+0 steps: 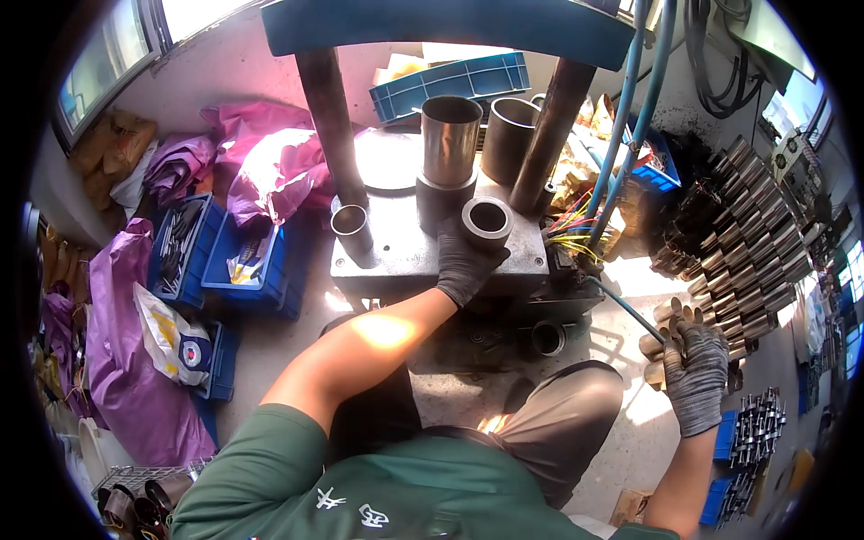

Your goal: The person disassembles motor assemblies by placing each housing into a press machine, operating the lever to press out the inner stator core, and sorting the separated parts into containers by hand.

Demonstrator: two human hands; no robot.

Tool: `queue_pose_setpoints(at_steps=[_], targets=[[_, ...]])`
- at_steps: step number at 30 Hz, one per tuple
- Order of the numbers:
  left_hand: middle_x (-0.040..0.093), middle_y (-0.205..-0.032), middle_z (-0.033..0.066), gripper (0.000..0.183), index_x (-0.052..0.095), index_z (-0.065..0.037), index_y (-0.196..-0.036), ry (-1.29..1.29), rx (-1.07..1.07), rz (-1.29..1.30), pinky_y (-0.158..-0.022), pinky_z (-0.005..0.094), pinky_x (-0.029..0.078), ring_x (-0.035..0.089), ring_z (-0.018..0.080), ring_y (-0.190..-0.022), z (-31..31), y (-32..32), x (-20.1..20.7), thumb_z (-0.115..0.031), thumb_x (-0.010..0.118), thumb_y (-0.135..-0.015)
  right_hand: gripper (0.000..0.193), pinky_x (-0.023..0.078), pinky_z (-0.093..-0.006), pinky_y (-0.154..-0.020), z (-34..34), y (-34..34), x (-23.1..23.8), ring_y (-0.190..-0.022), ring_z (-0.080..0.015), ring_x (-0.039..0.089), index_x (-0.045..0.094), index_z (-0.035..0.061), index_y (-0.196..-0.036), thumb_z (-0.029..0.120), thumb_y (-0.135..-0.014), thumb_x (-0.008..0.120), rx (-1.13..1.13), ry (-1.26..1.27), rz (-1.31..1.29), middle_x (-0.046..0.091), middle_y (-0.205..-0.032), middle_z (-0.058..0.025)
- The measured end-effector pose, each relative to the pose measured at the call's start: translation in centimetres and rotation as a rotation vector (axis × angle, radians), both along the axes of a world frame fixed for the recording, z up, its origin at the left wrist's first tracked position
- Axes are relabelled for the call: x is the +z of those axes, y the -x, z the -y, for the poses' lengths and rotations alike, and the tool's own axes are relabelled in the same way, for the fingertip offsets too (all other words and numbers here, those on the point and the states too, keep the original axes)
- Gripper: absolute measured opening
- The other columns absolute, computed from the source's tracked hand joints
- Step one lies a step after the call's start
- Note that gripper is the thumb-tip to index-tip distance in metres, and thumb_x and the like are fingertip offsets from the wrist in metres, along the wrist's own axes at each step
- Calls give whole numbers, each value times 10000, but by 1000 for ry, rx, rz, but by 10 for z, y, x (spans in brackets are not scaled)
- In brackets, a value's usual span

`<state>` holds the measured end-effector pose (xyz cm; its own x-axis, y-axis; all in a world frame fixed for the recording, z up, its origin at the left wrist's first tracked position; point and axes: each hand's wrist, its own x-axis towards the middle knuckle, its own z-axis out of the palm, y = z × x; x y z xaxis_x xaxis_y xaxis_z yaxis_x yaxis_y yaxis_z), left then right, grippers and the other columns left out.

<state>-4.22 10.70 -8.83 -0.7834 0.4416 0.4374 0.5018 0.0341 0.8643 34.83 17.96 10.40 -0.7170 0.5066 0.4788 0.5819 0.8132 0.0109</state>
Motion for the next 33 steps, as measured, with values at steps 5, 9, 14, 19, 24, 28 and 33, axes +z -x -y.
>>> queue_pose_setpoints(at_steps=[5,9,14,19,24,28,33], targets=[[667,-1176,139,829,434,-11,-1270,23,-141,41,-958,393,565,672,274,-1122,3,1,5,-209,931,-638,201,582,-365,-827,-47,1,-16,-943,-251,719,712,14,-1152,30,-951,723,19,195,-247,721,-1042,-142],[682,-1129,127,813,510,-12,-1258,-184,-169,538,-933,410,601,679,272,-1061,24,5,17,-167,971,-608,222,589,-372,-808,-93,39,10,-903,-266,727,703,23,-1184,64,-965,702,85,-18,-377,721,-1065,-136],[655,-1199,104,746,505,-35,-1407,-760,-668,704,-966,421,595,665,266,-1108,80,-6,61,-110,852,-751,294,595,-391,-838,-133,79,44,-913,-296,738,704,38,-1224,199,-978,710,-32,-92,-345,723,-1104,-164],[662,-1263,86,718,541,-24,-1405,-773,-406,79,-953,372,559,654,228,-1117,100,25,126,-147,875,-781,647,574,-448,-945,-150,116,78,-1065,-355,736,702,77,-1311,636,-1007,584,-232,74,-146,736,-1195,-210],[676,-1189,70,685,597,-37,-1330,-827,-87,-204,-961,392,549,648,231,-1080,68,69,191,-36,886,-709,733,519,-448,-1078,-142,135,83,-1223,-331,687,660,121,-1411,708,-980,574,-200,108,-149,693,-1344,-183],[663,-1230,101,705,585,-48,-1322,-774,-170,-327,-961,379,549,646,249,-1115,54,91,231,-84,911,-698,610,522,-444,-1072,-139,135,85,-1195,-337,691,679,125,-1387,595,-1006,601,-235,123,-109,703,-1318,-176],[678,-1024,49,391,666,-28,-1146,-187,-132,-508,-835,267,561,683,175,-945,23,121,241,-135,796,-793,343,545,-459,-1026,-135,134,85,-1101,-359,713,740,128,-1256,296,-984,617,-297,74,-96,734,-1208,-176]])
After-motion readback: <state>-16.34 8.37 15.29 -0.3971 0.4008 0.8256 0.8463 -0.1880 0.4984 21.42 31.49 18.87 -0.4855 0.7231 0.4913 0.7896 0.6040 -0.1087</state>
